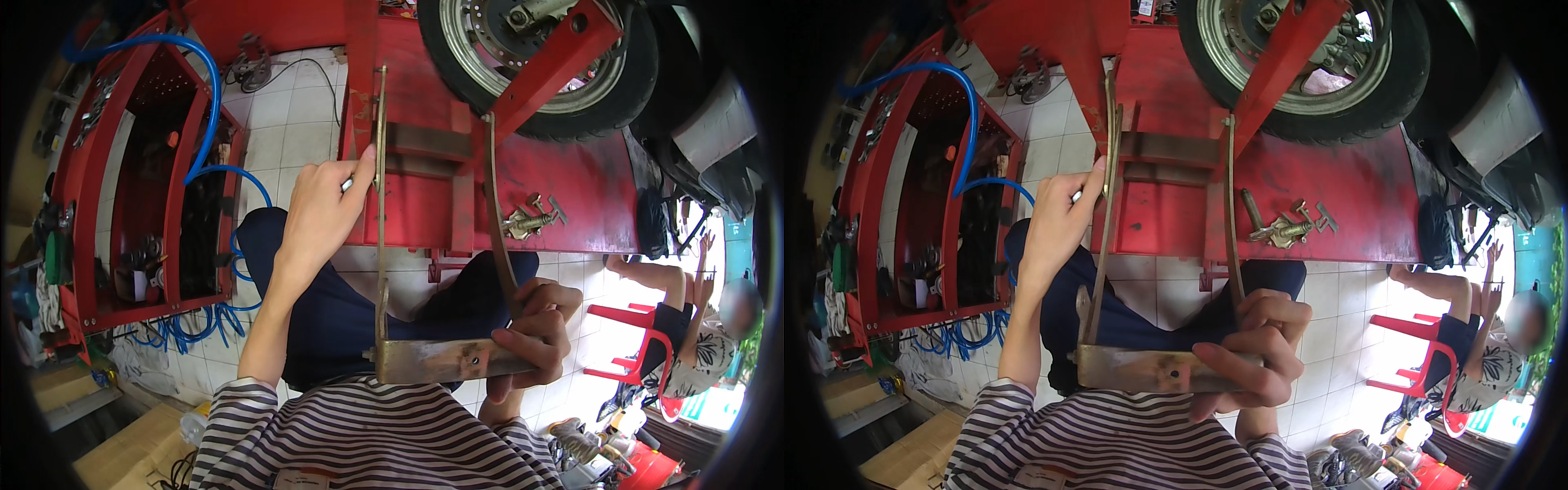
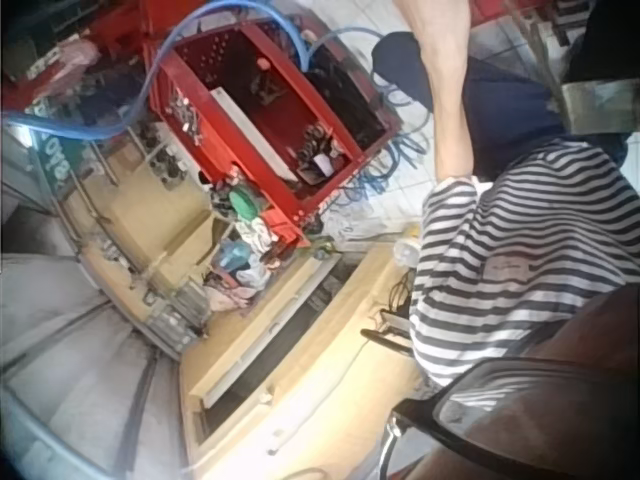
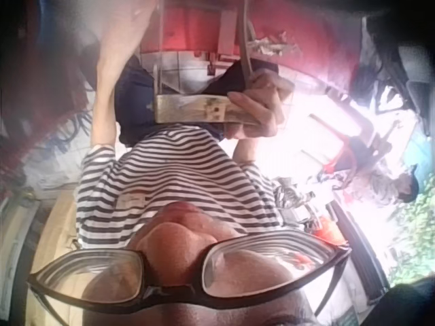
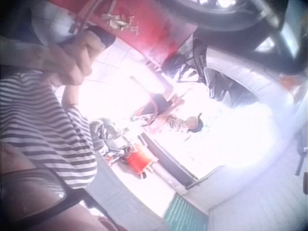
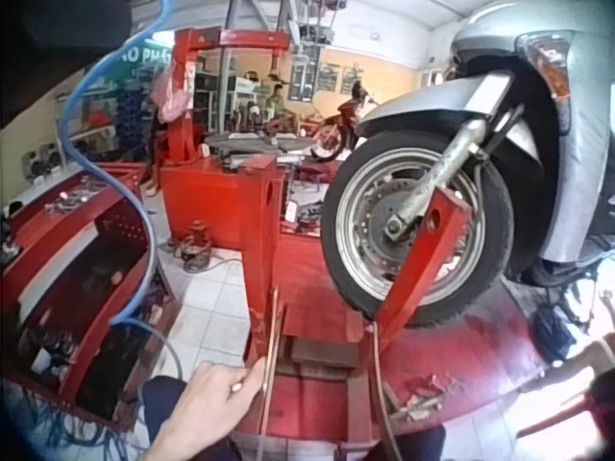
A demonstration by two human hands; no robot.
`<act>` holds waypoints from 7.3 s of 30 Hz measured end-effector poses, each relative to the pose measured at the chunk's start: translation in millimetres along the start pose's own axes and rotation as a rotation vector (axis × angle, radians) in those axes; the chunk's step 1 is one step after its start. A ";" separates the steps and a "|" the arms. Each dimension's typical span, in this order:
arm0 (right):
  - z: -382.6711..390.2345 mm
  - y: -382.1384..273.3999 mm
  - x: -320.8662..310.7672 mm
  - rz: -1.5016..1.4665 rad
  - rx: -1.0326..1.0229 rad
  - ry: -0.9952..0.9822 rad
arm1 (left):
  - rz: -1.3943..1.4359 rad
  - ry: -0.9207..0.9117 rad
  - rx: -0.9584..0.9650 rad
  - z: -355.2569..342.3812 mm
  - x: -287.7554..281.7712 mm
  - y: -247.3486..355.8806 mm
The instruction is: The person uses a wrench to tighten and loosen bolts on a metal bracket while holding it by hand.
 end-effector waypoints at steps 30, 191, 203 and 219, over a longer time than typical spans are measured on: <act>4.1 1.2 0.3 -0.030 -0.021 -0.005 | 0.353 -0.071 0.139 15.8 22.5 -10.1; -2.5 -0.1 -0.8 0.057 0.057 0.012 | 0.926 -0.084 -0.261 27.7 46.4 -47.8; 0.4 0.6 1.8 0.008 -0.022 -0.018 | -0.234 -0.097 0.088 43.2 96.1 -33.7; 10.8 1.0 0.4 -0.002 0.036 -0.062 | 0.301 -0.209 0.155 45.7 127.6 -1.8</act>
Point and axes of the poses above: each hand's wrist, its own z-axis away from the middle knuckle, its own x-axis out of the palm, y = z × x, the point moved 9 cm from there along -z, towards the middle knuckle, and after that the axes turned 1 degree about y, right-handed, at the moved point
